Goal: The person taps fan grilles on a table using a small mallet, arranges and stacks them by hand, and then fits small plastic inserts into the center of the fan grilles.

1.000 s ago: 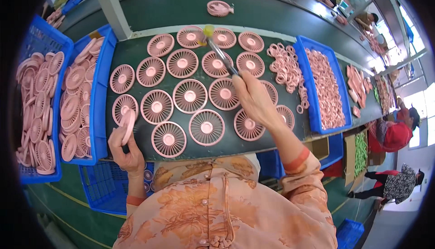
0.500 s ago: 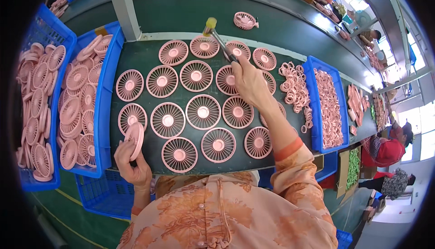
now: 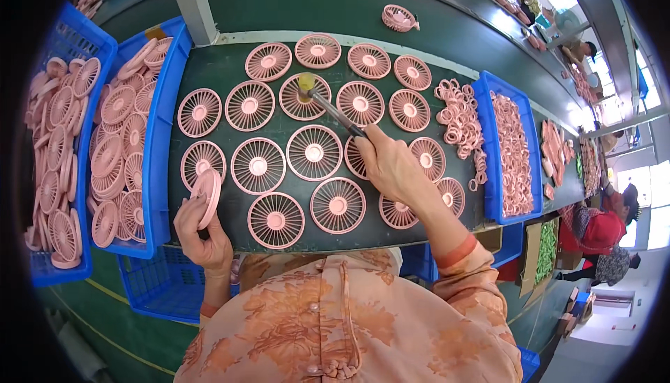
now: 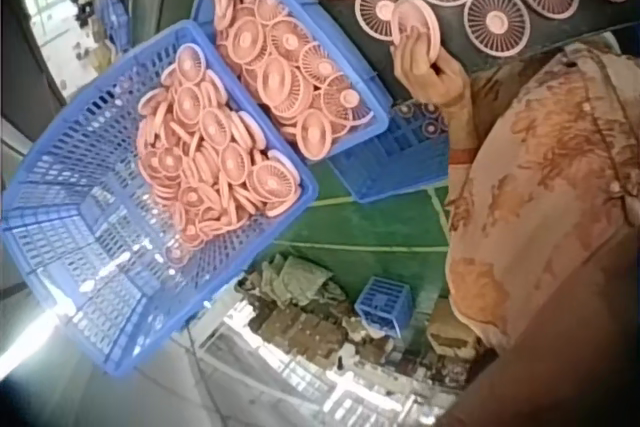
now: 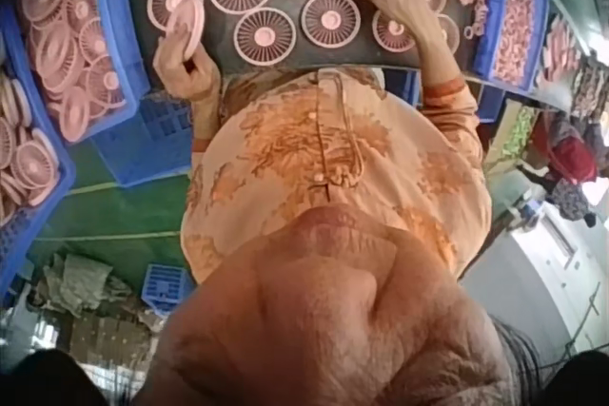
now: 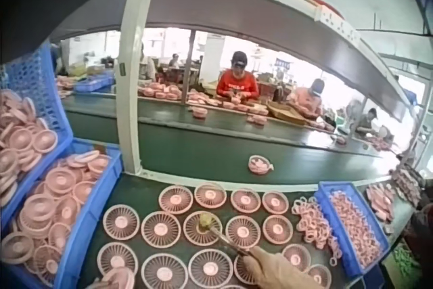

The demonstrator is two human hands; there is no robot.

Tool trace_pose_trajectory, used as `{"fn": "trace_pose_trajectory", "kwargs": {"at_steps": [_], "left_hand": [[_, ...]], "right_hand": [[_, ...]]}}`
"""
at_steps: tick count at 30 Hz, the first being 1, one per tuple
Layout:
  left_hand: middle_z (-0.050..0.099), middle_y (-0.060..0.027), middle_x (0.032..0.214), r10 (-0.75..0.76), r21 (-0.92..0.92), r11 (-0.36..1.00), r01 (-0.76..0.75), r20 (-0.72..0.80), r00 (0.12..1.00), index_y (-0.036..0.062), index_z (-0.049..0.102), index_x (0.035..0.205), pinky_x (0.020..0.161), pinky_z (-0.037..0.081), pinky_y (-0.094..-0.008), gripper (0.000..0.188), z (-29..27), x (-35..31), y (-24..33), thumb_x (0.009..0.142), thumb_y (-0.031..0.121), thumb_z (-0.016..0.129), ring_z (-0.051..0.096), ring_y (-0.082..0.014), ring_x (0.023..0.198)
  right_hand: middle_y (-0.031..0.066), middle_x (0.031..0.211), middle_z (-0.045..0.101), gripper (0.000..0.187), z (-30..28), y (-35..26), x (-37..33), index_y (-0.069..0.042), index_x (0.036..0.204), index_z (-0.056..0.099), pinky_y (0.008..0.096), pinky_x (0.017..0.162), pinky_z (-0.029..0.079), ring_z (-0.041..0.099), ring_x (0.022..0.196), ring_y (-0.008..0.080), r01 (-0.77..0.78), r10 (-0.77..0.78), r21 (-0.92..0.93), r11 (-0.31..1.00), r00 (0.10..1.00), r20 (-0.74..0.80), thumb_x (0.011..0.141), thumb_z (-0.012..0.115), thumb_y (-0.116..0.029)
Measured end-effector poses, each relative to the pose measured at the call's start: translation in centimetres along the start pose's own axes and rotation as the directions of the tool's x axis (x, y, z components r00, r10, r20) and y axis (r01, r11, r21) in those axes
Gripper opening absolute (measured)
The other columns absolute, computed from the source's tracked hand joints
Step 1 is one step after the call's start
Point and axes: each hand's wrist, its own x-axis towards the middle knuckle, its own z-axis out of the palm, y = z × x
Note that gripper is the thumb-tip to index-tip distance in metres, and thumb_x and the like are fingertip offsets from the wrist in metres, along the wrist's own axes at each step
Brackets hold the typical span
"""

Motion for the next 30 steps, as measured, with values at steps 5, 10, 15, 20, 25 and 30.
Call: {"fn": "trace_pose_trajectory", "kwargs": {"at_steps": [5,10,15,20,25,30], "left_hand": [[0.072,-0.0117,0.108,-0.002,0.012,1.0,0.002,-0.003,1.0,0.0044,0.063,0.107,0.097,0.051,-0.0477,0.019,0.3,0.0,0.3,0.09,0.002,0.07,0.067,-0.0324,0.099],[0.071,-0.0121,0.108,0.015,0.011,1.0,-0.014,-0.032,0.999,0.0039,0.064,0.107,0.098,0.051,-0.0473,0.02,0.4,0.1,0.1,0.088,0.0,0.071,0.067,-0.0316,0.1],[0.072,-0.0119,0.108,-0.004,0.016,1.0,0.004,-0.026,1.0,0.0037,0.064,0.107,0.098,0.051,-0.0467,0.02,0.5,-0.1,0.0,0.088,-0.001,0.071,0.067,-0.0319,0.1],[0.071,-0.0115,0.108,0.033,0.03,0.999,-0.032,-0.034,0.999,0.0036,0.064,0.107,0.097,0.051,-0.0459,0.02,0.5,0.0,0.2,0.089,-0.002,0.07,0.067,-0.0316,0.1],[0.071,-0.0115,0.107,0.029,0.021,0.999,-0.029,-0.016,0.999,0.0035,0.065,0.108,0.097,0.051,-0.0456,0.02,0.5,0.3,0.3,0.089,-0.001,0.07,0.066,-0.0315,0.1],[0.071,-0.0112,0.107,0.039,0.034,0.999,-0.037,-0.046,0.998,0.0032,0.065,0.109,0.097,0.051,-0.0454,0.021,0.4,0.2,0.7,0.089,-0.002,0.07,0.066,-0.0316,0.1]], "right_hand": [[0.0218,0.078,0.062,0.024,-1.2,-1.5,-1.2,0.0,0.104,0.056,0.0446,0.066,0.048,0.063,0.073,0.0412,-0.027,0.025,0.114,0.993,0.999,0.02,0.104,0.047,-0.023],[0.0226,0.075,0.059,0.02,-0.1,0.9,0.6,0.0,0.094,0.05,0.0463,0.062,0.045,0.061,0.071,0.0419,0.221,-0.222,-0.048,0.974,0.975,0.0,0.101,0.048,-0.019],[0.024,0.075,0.057,0.02,-1.6,-1.7,-4.3,-0.001,0.101,0.053,0.0468,0.063,0.046,0.061,0.07,0.0436,0.007,-0.009,0.081,0.997,1.0,0.024,0.101,0.049,-0.021],[0.0288,0.072,0.061,0.018,-0.5,-0.5,-9.4,-0.002,0.104,0.053,0.0567,0.063,0.046,0.061,0.073,0.0507,-0.075,0.079,-0.047,0.996,0.993,0.087,0.101,0.052,-0.02],[0.0255,0.078,0.058,0.017,-0.6,0.1,-9.0,0.0,0.099,0.052,0.0496,0.065,0.044,0.06,0.076,0.0474,-0.082,0.077,0.057,0.995,0.994,0.084,0.101,0.05,-0.017],[0.022,0.075,0.059,0.017,0.2,0.9,-8.4,0.0,0.101,0.053,0.0462,0.066,0.046,0.061,0.073,0.0429,-0.057,0.057,0.007,0.998,0.997,0.046,0.102,0.05,-0.017]]}}
